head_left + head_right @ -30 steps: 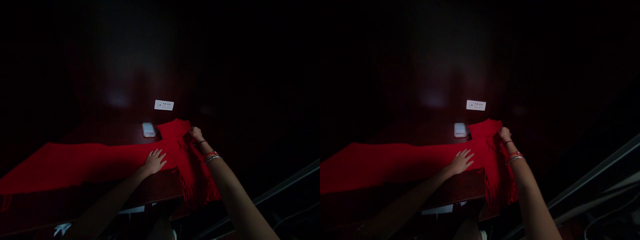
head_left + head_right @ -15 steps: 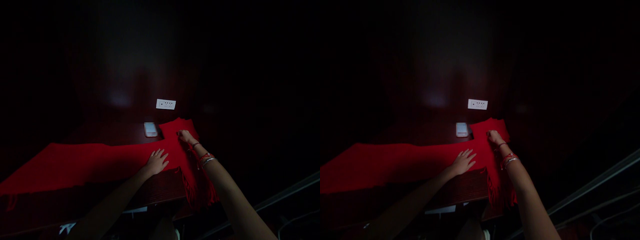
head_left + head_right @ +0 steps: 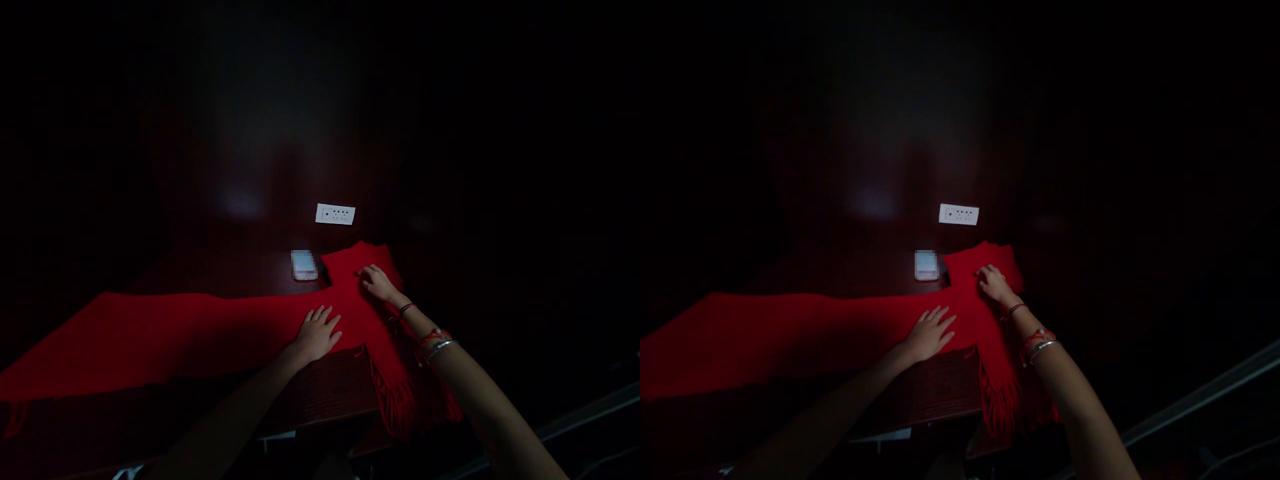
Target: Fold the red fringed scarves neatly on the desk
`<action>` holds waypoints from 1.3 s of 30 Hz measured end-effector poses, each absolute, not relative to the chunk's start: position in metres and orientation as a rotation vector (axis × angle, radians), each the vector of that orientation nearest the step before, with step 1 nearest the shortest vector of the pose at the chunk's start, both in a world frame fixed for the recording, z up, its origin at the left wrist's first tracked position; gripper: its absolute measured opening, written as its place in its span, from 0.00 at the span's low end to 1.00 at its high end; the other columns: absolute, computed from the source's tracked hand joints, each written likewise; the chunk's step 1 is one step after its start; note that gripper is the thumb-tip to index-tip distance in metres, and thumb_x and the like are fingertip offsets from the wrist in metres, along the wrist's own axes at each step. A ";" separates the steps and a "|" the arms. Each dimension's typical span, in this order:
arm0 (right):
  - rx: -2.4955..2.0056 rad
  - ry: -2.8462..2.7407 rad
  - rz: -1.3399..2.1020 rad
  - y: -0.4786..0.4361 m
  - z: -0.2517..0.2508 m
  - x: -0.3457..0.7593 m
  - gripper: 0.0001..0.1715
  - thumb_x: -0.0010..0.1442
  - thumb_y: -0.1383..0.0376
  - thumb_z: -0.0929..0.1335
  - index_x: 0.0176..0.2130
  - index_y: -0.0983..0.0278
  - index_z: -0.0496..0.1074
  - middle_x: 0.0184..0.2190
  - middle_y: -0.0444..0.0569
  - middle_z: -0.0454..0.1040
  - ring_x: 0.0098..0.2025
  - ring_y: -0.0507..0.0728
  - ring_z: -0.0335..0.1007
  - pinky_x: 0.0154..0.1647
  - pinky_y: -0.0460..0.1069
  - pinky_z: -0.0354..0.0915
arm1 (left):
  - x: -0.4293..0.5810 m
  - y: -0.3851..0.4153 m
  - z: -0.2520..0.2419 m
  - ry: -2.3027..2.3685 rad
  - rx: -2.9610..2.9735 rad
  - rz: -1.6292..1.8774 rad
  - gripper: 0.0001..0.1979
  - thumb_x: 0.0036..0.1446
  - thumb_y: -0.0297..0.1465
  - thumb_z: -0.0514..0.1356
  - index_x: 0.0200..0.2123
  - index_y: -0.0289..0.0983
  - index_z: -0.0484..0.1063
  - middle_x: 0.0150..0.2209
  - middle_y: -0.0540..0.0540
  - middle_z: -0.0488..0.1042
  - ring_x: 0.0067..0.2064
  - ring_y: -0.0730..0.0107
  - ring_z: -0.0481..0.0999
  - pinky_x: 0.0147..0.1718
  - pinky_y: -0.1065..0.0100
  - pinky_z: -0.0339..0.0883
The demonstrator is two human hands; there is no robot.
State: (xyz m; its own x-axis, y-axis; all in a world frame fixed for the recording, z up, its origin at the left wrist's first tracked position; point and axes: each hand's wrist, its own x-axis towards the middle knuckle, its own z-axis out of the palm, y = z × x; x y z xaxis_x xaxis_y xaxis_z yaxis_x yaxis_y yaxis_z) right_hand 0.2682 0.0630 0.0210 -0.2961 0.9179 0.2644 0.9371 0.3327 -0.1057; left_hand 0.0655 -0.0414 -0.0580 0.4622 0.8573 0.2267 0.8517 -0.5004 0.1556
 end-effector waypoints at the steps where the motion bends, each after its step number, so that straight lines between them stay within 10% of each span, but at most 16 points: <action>1: -1.661 -2.332 -0.057 0.065 0.017 0.262 0.16 0.50 0.70 0.62 0.42 0.64 0.65 0.42 0.50 0.65 0.42 0.54 0.60 0.41 0.46 0.56 | 0.065 -0.042 -0.058 1.561 2.670 0.433 0.23 0.57 0.41 0.43 0.54 0.41 0.56 0.57 0.44 0.53 0.57 0.58 0.50 0.52 0.55 0.45; 13: -1.973 -2.084 -0.043 0.093 0.029 0.303 0.12 0.45 0.76 0.62 0.29 0.66 0.72 0.26 0.48 0.72 0.31 0.52 0.67 0.30 0.42 0.57 | 0.063 -0.041 -0.058 1.540 2.669 0.424 0.23 0.57 0.42 0.43 0.54 0.41 0.56 0.57 0.43 0.53 0.57 0.58 0.50 0.52 0.55 0.45; 25: -1.541 -2.406 -0.162 0.017 -0.012 0.275 0.28 0.57 0.56 0.58 0.56 0.60 0.52 0.57 0.51 0.50 0.57 0.58 0.44 0.52 0.54 0.50 | 0.064 -0.041 -0.057 1.567 2.662 0.439 0.22 0.57 0.41 0.44 0.53 0.41 0.56 0.57 0.43 0.52 0.57 0.57 0.49 0.52 0.55 0.45; 39: -1.676 -2.367 -0.257 0.037 0.003 0.275 0.16 0.56 0.69 0.58 0.43 0.62 0.66 0.43 0.50 0.64 0.44 0.53 0.58 0.46 0.46 0.53 | 0.063 -0.042 -0.057 1.560 2.691 0.402 0.22 0.57 0.41 0.44 0.54 0.41 0.56 0.56 0.44 0.54 0.57 0.58 0.50 0.52 0.55 0.45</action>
